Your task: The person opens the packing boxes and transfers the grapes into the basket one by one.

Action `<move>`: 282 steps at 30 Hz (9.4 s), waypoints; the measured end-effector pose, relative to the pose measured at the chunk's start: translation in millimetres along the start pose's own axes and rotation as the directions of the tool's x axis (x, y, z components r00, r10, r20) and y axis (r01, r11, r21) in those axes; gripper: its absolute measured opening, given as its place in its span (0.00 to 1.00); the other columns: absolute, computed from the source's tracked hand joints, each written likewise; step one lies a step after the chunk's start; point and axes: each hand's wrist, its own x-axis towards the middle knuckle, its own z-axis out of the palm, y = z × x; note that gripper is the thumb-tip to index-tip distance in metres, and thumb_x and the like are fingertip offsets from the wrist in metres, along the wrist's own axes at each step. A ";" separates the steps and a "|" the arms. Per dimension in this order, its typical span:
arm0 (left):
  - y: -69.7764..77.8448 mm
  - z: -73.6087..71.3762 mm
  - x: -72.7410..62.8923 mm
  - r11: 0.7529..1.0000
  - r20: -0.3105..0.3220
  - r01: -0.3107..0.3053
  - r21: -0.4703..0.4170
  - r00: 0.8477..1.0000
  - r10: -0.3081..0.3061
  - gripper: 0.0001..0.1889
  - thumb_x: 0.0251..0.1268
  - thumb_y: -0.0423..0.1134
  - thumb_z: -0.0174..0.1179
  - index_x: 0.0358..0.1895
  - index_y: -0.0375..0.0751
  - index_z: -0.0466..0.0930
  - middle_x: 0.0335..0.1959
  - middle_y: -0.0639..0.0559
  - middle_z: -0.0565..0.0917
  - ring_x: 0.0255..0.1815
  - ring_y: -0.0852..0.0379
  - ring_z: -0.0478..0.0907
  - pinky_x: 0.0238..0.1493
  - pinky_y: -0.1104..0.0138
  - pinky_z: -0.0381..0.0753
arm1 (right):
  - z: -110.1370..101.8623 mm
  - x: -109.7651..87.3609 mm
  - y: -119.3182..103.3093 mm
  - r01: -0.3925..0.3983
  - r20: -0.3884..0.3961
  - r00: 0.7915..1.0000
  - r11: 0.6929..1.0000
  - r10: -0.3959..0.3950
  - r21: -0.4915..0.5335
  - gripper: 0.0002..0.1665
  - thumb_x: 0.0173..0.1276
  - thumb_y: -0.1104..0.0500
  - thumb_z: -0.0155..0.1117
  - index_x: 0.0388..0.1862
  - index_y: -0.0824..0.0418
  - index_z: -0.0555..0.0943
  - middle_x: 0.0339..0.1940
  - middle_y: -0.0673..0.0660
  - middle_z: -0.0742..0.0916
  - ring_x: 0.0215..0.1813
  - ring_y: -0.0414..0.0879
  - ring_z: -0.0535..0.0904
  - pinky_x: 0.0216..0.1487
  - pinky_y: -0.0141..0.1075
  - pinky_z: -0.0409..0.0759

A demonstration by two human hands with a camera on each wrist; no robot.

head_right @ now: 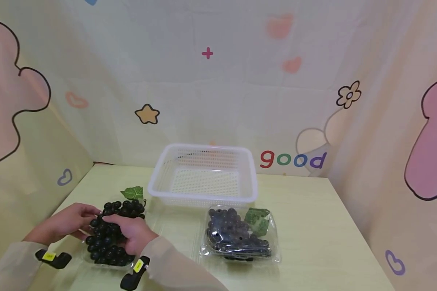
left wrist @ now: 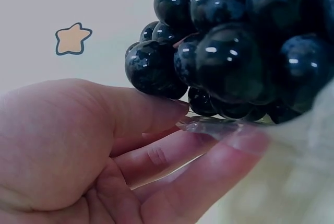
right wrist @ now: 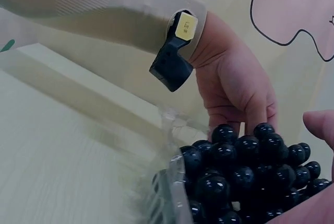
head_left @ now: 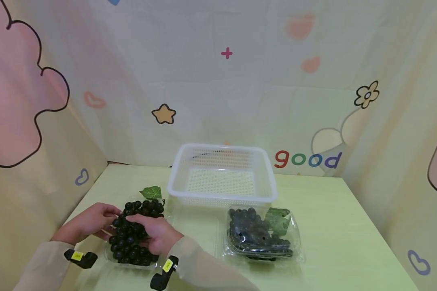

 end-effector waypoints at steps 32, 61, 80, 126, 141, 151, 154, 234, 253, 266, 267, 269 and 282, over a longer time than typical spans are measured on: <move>-4.4 2.8 1.0 0.999 -0.044 -0.027 0.033 0.999 0.028 0.19 0.73 0.27 0.44 0.61 0.21 0.73 0.43 0.43 0.85 0.34 0.53 0.84 0.32 0.56 0.89 | 14.9 14.1 16.6 0.072 -0.164 0.983 0.994 -0.084 -0.078 0.48 0.46 0.50 0.86 0.63 0.66 0.73 0.47 0.57 0.86 0.32 0.51 0.89 0.50 0.47 0.86; -1.9 8.5 -4.1 0.998 -0.044 -0.067 -0.001 0.997 0.067 0.15 0.73 0.29 0.51 0.57 0.23 0.75 0.34 0.48 0.89 0.33 0.54 0.85 0.30 0.57 0.88 | 12.4 15.3 11.4 0.070 -0.085 0.994 0.992 -0.062 0.101 0.32 0.46 0.54 0.80 0.51 0.61 0.80 0.45 0.57 0.86 0.41 0.54 0.85 0.49 0.45 0.86; 0.2 8.2 -3.3 0.997 -0.018 -0.071 -0.033 0.997 0.071 0.12 0.74 0.31 0.52 0.53 0.25 0.76 0.29 0.51 0.86 0.33 0.54 0.87 0.34 0.54 0.89 | -1.6 12.1 -7.0 0.061 0.195 0.976 0.980 -0.099 0.191 0.23 0.56 0.55 0.73 0.50 0.62 0.86 0.49 0.59 0.89 0.51 0.52 0.87 0.65 0.50 0.80; 10.3 13.9 -3.8 0.999 -0.066 0.021 -0.028 0.998 -0.022 0.16 0.75 0.33 0.55 0.57 0.22 0.74 0.47 0.36 0.87 0.37 0.49 0.87 0.33 0.57 0.89 | -21.1 -11.0 -107.0 0.156 0.435 0.869 0.964 -0.237 0.214 0.29 0.63 0.52 0.62 0.64 0.55 0.77 0.54 0.52 0.85 0.55 0.46 0.81 0.76 0.48 0.68; 11.9 15.2 -1.1 0.998 -0.097 0.064 0.000 0.993 -0.064 0.14 0.75 0.32 0.56 0.56 0.25 0.75 0.44 0.40 0.87 0.35 0.51 0.85 0.33 0.58 0.89 | -48.1 0.4 -152.5 0.217 0.401 0.866 0.947 -0.299 0.238 0.34 0.65 0.52 0.59 0.70 0.54 0.71 0.59 0.53 0.81 0.60 0.48 0.77 0.80 0.48 0.63; 9.4 16.9 -2.3 0.999 -0.108 0.036 -0.014 0.993 -0.038 0.14 0.75 0.31 0.55 0.56 0.24 0.75 0.45 0.38 0.88 0.35 0.50 0.86 0.32 0.57 0.89 | -73.0 25.7 -176.5 0.279 0.313 0.881 0.925 -0.354 0.259 0.37 0.64 0.54 0.61 0.74 0.57 0.68 0.63 0.55 0.79 0.65 0.50 0.75 0.80 0.47 0.64; 9.3 17.6 -3.2 0.999 -0.104 0.027 -0.021 0.994 -0.029 0.14 0.75 0.31 0.54 0.56 0.23 0.74 0.45 0.37 0.87 0.36 0.50 0.86 0.32 0.57 0.89 | -81.1 33.2 -182.3 0.285 0.284 0.888 0.917 -0.362 0.277 0.37 0.65 0.54 0.60 0.74 0.57 0.67 0.64 0.55 0.79 0.66 0.50 0.74 0.80 0.46 0.64; 12.7 23.5 -1.4 0.995 -0.161 0.100 -0.029 0.981 -0.104 0.12 0.70 0.32 0.61 0.51 0.27 0.77 0.41 0.41 0.86 0.32 0.51 0.85 0.30 0.58 0.88 | -138.7 105.1 -187.3 -0.018 -0.152 0.988 0.954 -0.029 -0.298 0.42 0.70 0.56 0.70 0.77 0.65 0.63 0.77 0.66 0.68 0.52 0.60 0.80 0.67 0.50 0.80; 15.6 25.8 -4.2 0.987 -0.169 0.144 0.070 0.977 -0.131 0.09 0.75 0.34 0.55 0.48 0.30 0.78 0.39 0.42 0.86 0.30 0.52 0.84 0.29 0.60 0.88 | -155.7 96.1 -192.3 0.070 -0.054 0.993 0.894 -0.105 -0.442 0.40 0.78 0.51 0.58 0.82 0.62 0.58 0.85 0.67 0.50 0.85 0.66 0.47 0.64 0.66 0.77; 24.9 25.3 -9.2 0.967 -0.289 0.041 0.252 0.957 0.035 0.14 0.74 0.37 0.59 0.53 0.28 0.77 0.40 0.40 0.84 0.33 0.52 0.83 0.34 0.60 0.87 | -157.3 65.6 -206.8 0.054 -0.100 0.989 0.903 -0.106 -0.426 0.43 0.76 0.48 0.62 0.83 0.58 0.57 0.85 0.67 0.51 0.83 0.69 0.51 0.78 0.60 0.62; 26.7 25.5 -9.7 0.956 -0.308 0.028 0.292 0.949 0.066 0.15 0.73 0.38 0.60 0.53 0.28 0.77 0.40 0.39 0.85 0.34 0.52 0.83 0.35 0.59 0.86 | -157.5 61.9 -207.8 0.061 -0.095 0.989 0.903 -0.111 -0.426 0.41 0.76 0.49 0.61 0.83 0.57 0.60 0.86 0.66 0.51 0.83 0.67 0.52 0.79 0.58 0.61; 32.7 27.1 -12.2 0.930 -0.340 0.006 0.368 0.932 0.128 0.17 0.73 0.38 0.60 0.54 0.27 0.78 0.42 0.38 0.86 0.37 0.48 0.84 0.39 0.56 0.85 | -157.5 52.6 -208.9 0.095 -0.077 0.987 0.892 -0.143 -0.442 0.36 0.77 0.50 0.61 0.80 0.54 0.65 0.86 0.63 0.52 0.77 0.59 0.62 0.72 0.49 0.69; 80.7 84.1 -25.5 0.891 -0.456 -0.168 0.422 0.810 0.369 0.19 0.73 0.35 0.59 0.61 0.27 0.77 0.57 0.32 0.84 0.56 0.34 0.83 0.58 0.46 0.83 | -166.4 -7.5 -195.7 0.259 0.088 0.965 0.848 -0.246 -0.462 0.40 0.77 0.49 0.61 0.82 0.58 0.60 0.87 0.60 0.52 0.78 0.65 0.63 0.78 0.48 0.67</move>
